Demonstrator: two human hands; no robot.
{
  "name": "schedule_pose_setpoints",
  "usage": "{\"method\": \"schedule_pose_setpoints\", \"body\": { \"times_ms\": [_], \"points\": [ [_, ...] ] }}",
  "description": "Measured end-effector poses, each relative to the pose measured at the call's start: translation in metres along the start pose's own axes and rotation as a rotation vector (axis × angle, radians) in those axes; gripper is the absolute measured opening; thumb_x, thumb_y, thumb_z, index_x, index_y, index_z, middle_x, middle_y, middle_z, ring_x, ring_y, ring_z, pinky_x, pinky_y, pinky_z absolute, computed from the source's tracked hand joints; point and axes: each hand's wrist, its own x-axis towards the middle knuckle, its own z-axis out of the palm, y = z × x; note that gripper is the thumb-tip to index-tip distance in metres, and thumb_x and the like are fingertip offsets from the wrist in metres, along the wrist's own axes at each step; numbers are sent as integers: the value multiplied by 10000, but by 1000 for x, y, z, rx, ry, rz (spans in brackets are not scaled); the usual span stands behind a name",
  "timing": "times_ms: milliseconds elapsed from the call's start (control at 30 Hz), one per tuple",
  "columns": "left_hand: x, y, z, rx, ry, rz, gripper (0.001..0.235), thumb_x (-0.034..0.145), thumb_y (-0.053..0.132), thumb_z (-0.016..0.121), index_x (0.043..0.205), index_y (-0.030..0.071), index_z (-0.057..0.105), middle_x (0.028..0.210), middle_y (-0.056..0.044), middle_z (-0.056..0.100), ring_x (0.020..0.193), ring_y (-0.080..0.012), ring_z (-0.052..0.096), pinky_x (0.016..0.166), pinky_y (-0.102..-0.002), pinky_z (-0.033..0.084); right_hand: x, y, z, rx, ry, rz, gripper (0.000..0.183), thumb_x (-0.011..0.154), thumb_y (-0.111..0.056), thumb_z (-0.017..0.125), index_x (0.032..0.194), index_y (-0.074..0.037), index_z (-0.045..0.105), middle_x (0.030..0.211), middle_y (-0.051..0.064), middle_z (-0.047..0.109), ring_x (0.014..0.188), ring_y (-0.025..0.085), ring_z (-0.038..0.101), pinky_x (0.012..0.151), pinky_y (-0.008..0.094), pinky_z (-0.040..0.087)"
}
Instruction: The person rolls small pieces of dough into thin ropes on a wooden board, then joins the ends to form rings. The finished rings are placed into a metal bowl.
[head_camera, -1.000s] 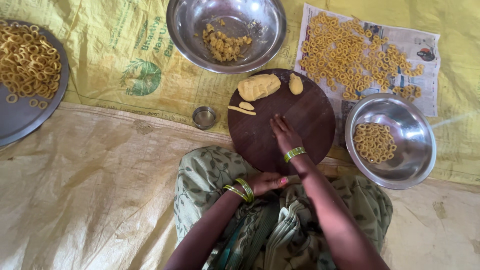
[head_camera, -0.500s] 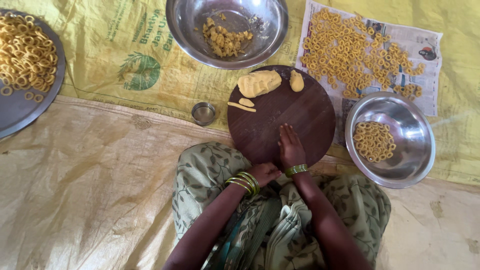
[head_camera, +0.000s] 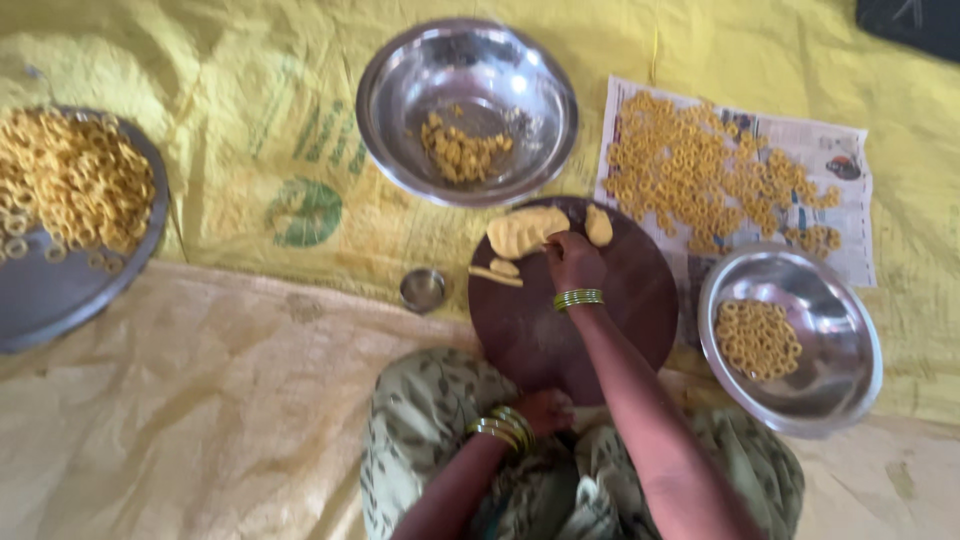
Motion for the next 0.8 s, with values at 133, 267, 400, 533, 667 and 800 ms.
{"method": "schedule_pose_setpoints", "body": {
  "times_ms": [133, 267, 400, 533, 667, 800],
  "points": [
    [-3, -7, 3, 2, 22, -28, 517, 942, 437, 722, 1219, 3, 681, 1178, -222, 723, 1075, -317, 691, 945, -427, 555, 39, -9, 29, -70, 25, -30, 136, 805, -208, 831, 899, -151, 751, 909, 58, 739, 871, 302, 696, 724, 442, 560],
    [6, -6, 0, -133, -39, -120, 575, 938, 400, 774, 1290, -32, 629, 1226, -219, 694, 1107, -303, 674, 962, -428, 541, 30, -11, 37, -210, 17, -224, 240, 848, -241, 800, 1066, -150, 760, 1093, 13, 734, 1103, 282, 643, 908, 470, 528],
    [17, -3, 3, -222, -113, -264, 504, 900, 390, 736, 1235, 19, 674, 1104, -190, 749, 1007, -282, 713, 915, -417, 559, -5, -19, 27, -354, -70, -296, 538, 928, -346, 735, 1407, -125, 631, 1476, 41, 583, 1404, 290, 481, 1128, 547, 382],
    [23, -6, 7, -237, -80, -228, 446, 895, 390, 738, 1188, 55, 716, 1116, -144, 755, 1008, -246, 704, 924, -394, 548, -19, -27, 22, -409, -265, -214, 761, 852, -463, 694, 1507, -132, 492, 1599, 68, 418, 1473, 317, 346, 1156, 611, 282],
    [30, -6, 3, -158, -120, -172, 450, 911, 409, 735, 1183, 50, 738, 1118, -146, 752, 985, -266, 697, 912, -403, 549, -12, -9, 33, -194, -245, -127, 755, 823, -480, 736, 1445, -114, 516, 1548, 88, 453, 1430, 357, 379, 1106, 591, 312],
    [26, -10, 0, -153, -19, -245, 581, 864, 450, 761, 1257, 33, 671, 1128, -160, 737, 1010, -270, 713, 911, -391, 571, -35, 48, 35, 794, -182, 596, 544, 943, -288, 726, 1443, -94, 636, 1444, 132, 667, 808, 415, 489, 768, 424, 402]
  ]
}}
